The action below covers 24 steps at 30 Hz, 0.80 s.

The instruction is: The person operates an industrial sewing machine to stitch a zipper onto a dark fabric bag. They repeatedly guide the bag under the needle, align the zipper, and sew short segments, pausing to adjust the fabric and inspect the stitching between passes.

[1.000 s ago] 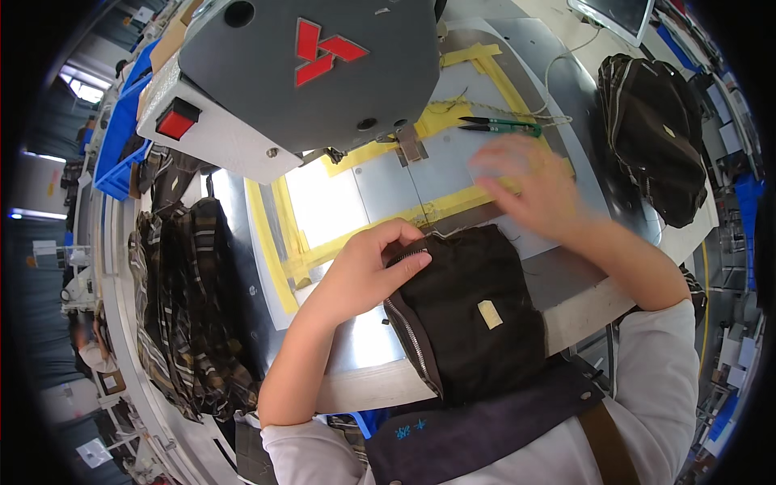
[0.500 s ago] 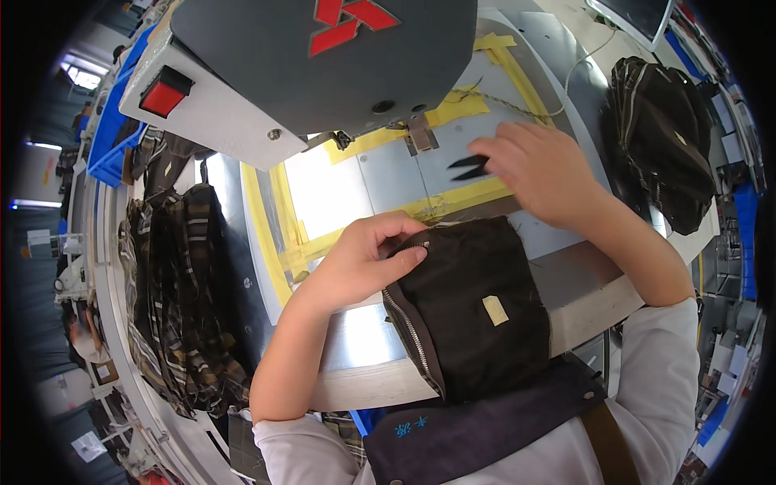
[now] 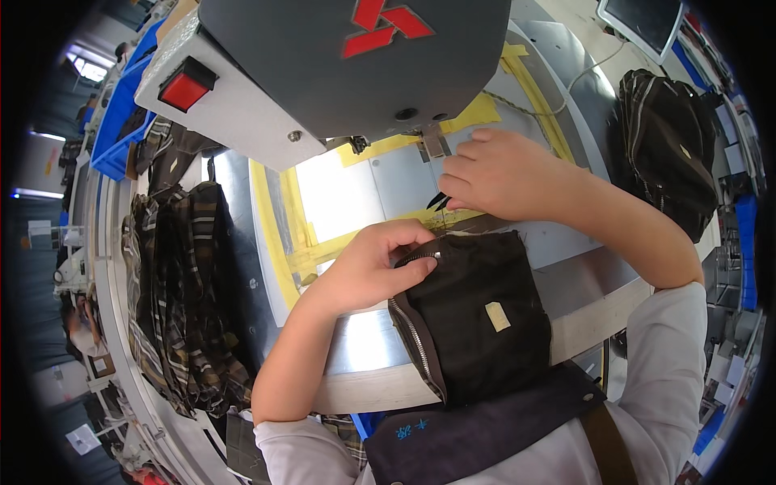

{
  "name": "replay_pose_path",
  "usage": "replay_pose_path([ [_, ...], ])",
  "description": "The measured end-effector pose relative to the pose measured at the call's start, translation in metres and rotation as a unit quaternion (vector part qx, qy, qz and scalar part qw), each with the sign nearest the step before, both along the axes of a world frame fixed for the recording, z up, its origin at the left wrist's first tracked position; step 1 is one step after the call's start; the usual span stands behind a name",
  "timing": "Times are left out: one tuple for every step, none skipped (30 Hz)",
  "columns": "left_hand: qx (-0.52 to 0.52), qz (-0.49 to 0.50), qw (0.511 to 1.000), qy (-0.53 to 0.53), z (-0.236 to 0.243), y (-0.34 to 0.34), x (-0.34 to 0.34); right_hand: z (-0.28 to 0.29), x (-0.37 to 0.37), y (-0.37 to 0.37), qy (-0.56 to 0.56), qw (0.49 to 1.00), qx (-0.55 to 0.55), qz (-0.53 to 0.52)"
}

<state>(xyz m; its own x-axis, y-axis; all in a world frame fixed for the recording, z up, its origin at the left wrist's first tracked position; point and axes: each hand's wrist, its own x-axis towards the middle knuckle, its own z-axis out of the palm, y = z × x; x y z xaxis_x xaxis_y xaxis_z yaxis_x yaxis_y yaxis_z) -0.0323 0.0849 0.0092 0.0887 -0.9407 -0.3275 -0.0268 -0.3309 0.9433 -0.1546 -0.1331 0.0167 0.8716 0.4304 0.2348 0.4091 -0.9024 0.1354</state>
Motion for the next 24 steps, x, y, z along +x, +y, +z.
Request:
replay_pose_path([
  [-0.001,0.0,1.0,-0.002,-0.001,0.0,0.0,-0.005,0.0,-0.001,0.011,1.0,0.014,-0.011],
  [-0.028,-0.004,1.0,-0.003,-0.002,0.0,0.0,-0.007,-0.001,-0.001,0.022,0.999,0.028,-0.023],
  [-0.056,-0.007,0.998,-0.004,-0.003,0.0,-0.001,-0.007,-0.003,-0.001,0.043,0.997,0.044,-0.044],
  [-0.082,-0.01,0.997,-0.004,-0.004,0.0,-0.001,-0.007,-0.005,0.001,0.064,0.994,0.06,-0.065],
  [-0.107,-0.009,0.994,-0.021,-0.004,0.001,-0.003,-0.007,-0.007,0.001,0.086,0.99,0.076,-0.085],
  [-0.132,-0.007,0.99,-0.039,-0.005,0.001,-0.006,-0.009,-0.009,-0.001,0.062,0.987,0.095,-0.114],
  [-0.158,-0.008,0.986,-0.055,-0.005,0.0,-0.009,-0.012,-0.013,-0.005,0.038,0.982,0.112,-0.147],
  [-0.143,0.002,0.987,-0.074,-0.002,-0.001,-0.009,-0.014,-0.016,-0.008,0.014,0.975,0.129,-0.179],
  [-0.128,0.013,0.987,-0.093,0.006,-0.002,-0.01,-0.012,-0.018,-0.012,-0.038,0.975,0.144,-0.164],
  [-0.111,0.026,0.987,-0.114,0.011,-0.002,-0.011,-0.009,-0.018,-0.014,-0.092,0.972,0.161,-0.147],
  [-0.118,0.04,0.984,-0.13,0.013,-0.002,-0.012,-0.004,-0.018,-0.015,-0.145,0.965,0.177,-0.129],
  [-0.126,0.053,0.98,-0.146,0.014,-0.003,-0.013,0.003,-0.022,-0.011,-0.084,0.955,0.258,-0.121],
  [-0.134,0.066,0.976,-0.161,0.015,-0.003,-0.014,0.014,-0.027,0.001,-0.021,0.935,0.336,-0.113],
  [-0.141,0.068,0.973,-0.172,0.014,-0.003,-0.014,0.021,-0.03,0.013,0.041,0.905,0.412,-0.102],
  [-0.147,0.071,0.969,-0.184,0.014,-0.003,-0.014,0.023,-0.03,0.024,0.052,0.9,0.421,-0.105],
  [-0.156,0.071,0.966,-0.193,0.014,-0.004,-0.014,0.025,-0.031,0.035,0.063,0.894,0.429,-0.112],
  [-0.161,0.068,0.957,-0.23,0.014,-0.004,-0.014,0.026,-0.029,0.042,0.074,0.889,0.437,-0.118],
  [-0.165,0.067,0.947,-0.266,0.015,-0.005,-0.014,0.026,-0.027,0.043,0.109,0.863,0.473,-0.142],
  [-0.169,0.065,0.936,-0.301,0.015,-0.004,-0.014,0.024,-0.024,0.044,0.144,0.833,0.508,-0.165],
  [-0.169,0.067,0.924,-0.336,0.016,-0.004,-0.015,0.021,-0.022,0.044,0.178,0.801,0.54,-0.187],
  [-0.169,0.069,0.911,-0.37,0.018,-0.005,-0.016,0.017,-0.02,0.043,0.199,0.768,0.578,-0.19],
  [-0.168,0.071,0.897,-0.403,0.019,-0.005,-0.017,0.011,-0.018,0.041,0.219,0.733,0.615,-0.194],
  [-0.163,0.073,0.896,-0.406,0.019,-0.005,-0.017,0.007,-0.017,0.04,0.239,0.695,0.649,-0.197],
  [-0.159,0.075,0.896,-0.409,0.019,-0.005,-0.016,0.005,-0.016,0.04,0.253,0.659,0.678,-0.204],
])
